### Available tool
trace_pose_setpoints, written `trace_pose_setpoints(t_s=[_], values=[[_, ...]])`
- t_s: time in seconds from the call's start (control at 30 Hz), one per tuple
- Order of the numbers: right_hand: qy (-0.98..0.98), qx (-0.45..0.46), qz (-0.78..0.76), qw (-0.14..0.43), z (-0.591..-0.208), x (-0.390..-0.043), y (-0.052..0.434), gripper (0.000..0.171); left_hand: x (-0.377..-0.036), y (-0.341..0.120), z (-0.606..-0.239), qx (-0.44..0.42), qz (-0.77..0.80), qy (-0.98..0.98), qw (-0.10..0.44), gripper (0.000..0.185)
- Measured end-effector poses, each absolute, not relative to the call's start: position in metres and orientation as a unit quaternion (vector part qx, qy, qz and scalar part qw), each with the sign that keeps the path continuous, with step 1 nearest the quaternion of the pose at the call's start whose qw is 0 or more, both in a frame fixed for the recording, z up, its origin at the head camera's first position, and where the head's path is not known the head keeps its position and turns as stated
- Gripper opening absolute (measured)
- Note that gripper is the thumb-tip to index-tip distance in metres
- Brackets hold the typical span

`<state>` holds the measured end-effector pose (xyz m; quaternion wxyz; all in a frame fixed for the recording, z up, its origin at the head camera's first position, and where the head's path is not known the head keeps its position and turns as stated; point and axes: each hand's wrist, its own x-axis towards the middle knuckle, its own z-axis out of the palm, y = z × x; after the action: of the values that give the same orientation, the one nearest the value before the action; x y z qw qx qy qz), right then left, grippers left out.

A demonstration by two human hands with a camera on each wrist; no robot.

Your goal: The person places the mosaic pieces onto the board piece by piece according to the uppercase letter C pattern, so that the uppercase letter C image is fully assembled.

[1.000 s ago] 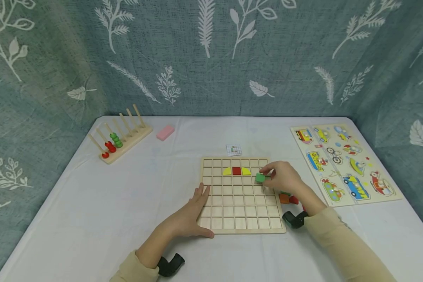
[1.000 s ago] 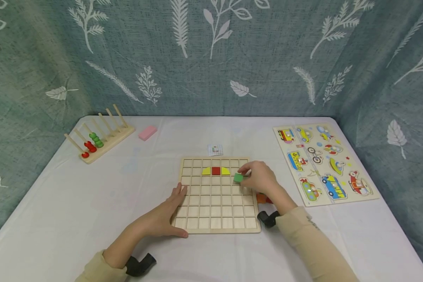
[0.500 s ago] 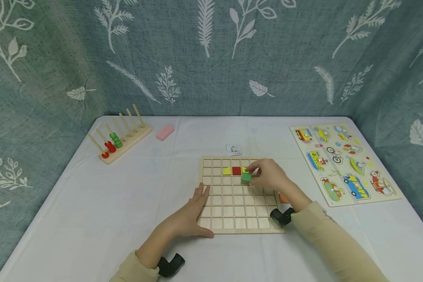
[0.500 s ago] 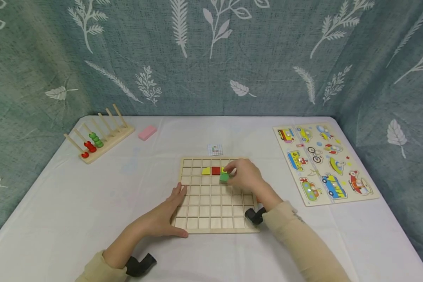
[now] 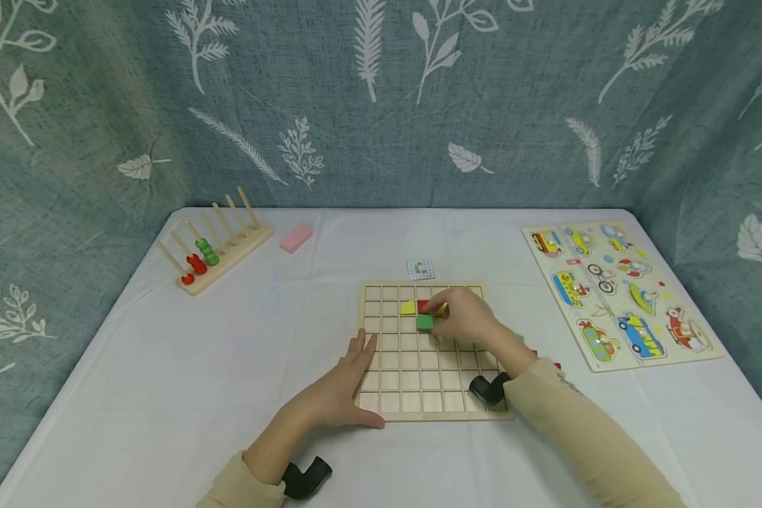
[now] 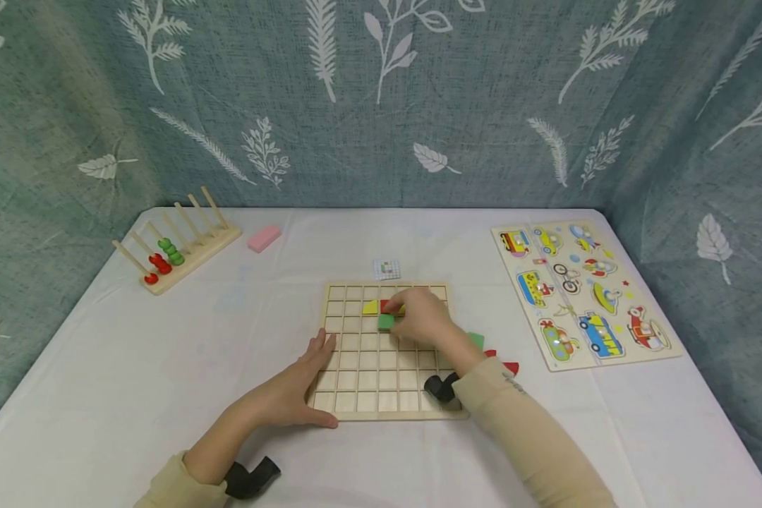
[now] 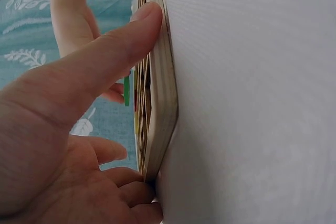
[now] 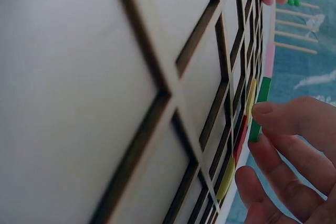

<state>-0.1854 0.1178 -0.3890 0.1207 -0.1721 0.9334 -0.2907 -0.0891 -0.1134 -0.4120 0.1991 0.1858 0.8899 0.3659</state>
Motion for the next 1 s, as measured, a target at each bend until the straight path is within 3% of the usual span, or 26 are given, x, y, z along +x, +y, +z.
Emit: trace_pose_setpoints(t_s=[1.0], values=[[0.938,-0.215,-0.25,0.103,-0.391,-0.19,0.091,0.03,-0.089,-0.113,-0.41,0.187,0.36,0.892,0.201,0.119]])
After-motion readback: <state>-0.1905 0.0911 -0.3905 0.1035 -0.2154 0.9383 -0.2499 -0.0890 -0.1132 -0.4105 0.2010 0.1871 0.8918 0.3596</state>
